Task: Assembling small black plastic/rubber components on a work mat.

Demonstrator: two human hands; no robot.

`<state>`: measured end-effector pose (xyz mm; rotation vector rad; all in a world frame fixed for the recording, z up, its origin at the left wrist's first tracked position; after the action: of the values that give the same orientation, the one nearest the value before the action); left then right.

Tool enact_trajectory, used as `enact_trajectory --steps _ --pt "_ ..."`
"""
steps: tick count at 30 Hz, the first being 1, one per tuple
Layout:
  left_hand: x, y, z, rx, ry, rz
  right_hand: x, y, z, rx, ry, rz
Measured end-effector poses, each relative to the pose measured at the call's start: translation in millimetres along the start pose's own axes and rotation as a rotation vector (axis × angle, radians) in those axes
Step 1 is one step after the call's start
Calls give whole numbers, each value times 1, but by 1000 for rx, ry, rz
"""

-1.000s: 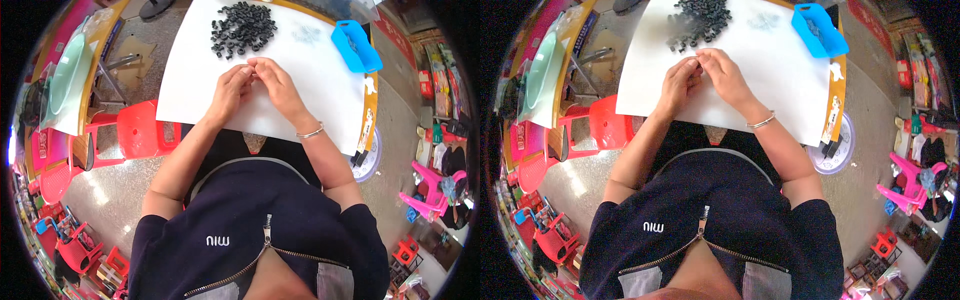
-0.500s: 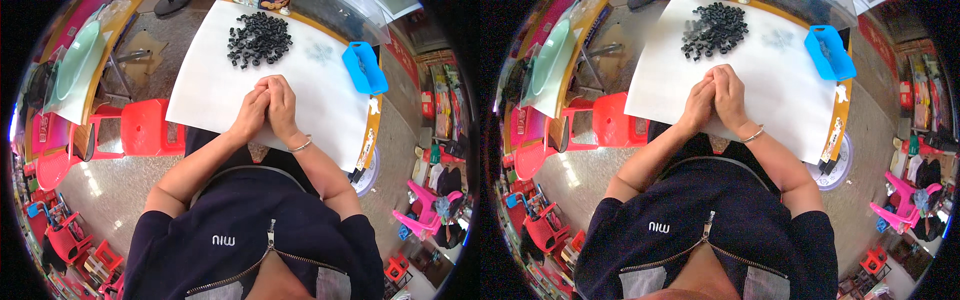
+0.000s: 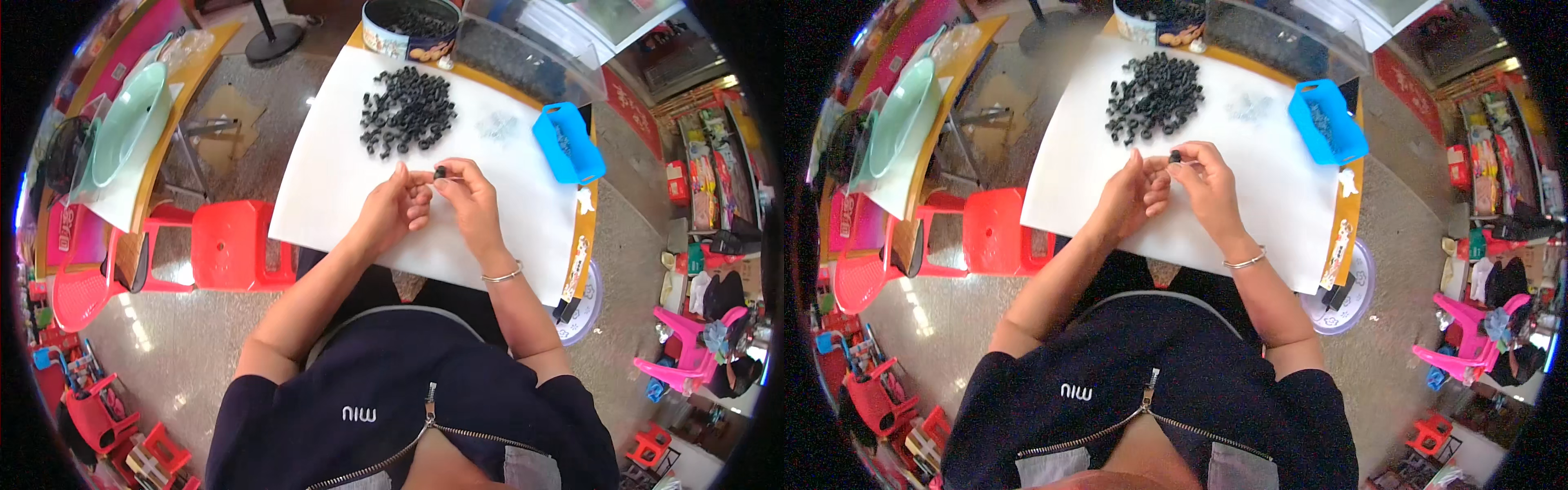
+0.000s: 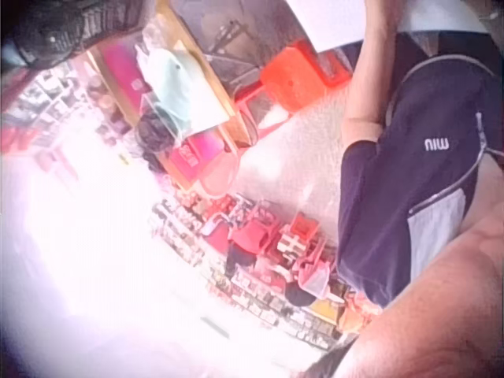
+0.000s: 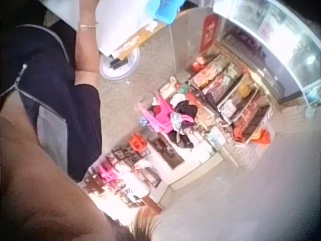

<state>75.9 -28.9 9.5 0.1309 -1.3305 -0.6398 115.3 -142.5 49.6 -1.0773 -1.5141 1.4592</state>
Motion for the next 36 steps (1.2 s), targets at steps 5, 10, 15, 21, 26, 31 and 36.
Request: enact_trajectory --steps 5,10,15,21,26,31,36 --pt "-8 0 -6 -31 -122 114 -49 -16 -58 38 -3 250" --pt "-2 2 -5 -26 -84 85 -121 -78 -182 -342 311 526" --pt "-4 4 -1 -13 -115 91 -94 -102 -189 -647 437 1027" --pt "0 1 0 -27 -115 59 -28 -17 -126 -404 -108 874" --pt "-2 1 -2 -54 -139 89 -22 16 -102 -405 -108 826" --pt "-2 2 -2 -47 -118 80 -22 16 -91 -358 -79 772" --pt "-3 3 -3 -15 -101 81 -26 14 -70 -49 -38 331"
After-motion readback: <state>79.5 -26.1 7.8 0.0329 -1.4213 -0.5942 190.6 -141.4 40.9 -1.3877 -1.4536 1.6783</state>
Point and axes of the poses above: each hand's wrist, its own z-axis away from the middle knuckle, its own x-axis out of the palm, y = z × x, the point moved 5 cm from there along -z, towards the middle knuckle, and after that the axes turned 4 degrees about z, right-handed, at the moved point
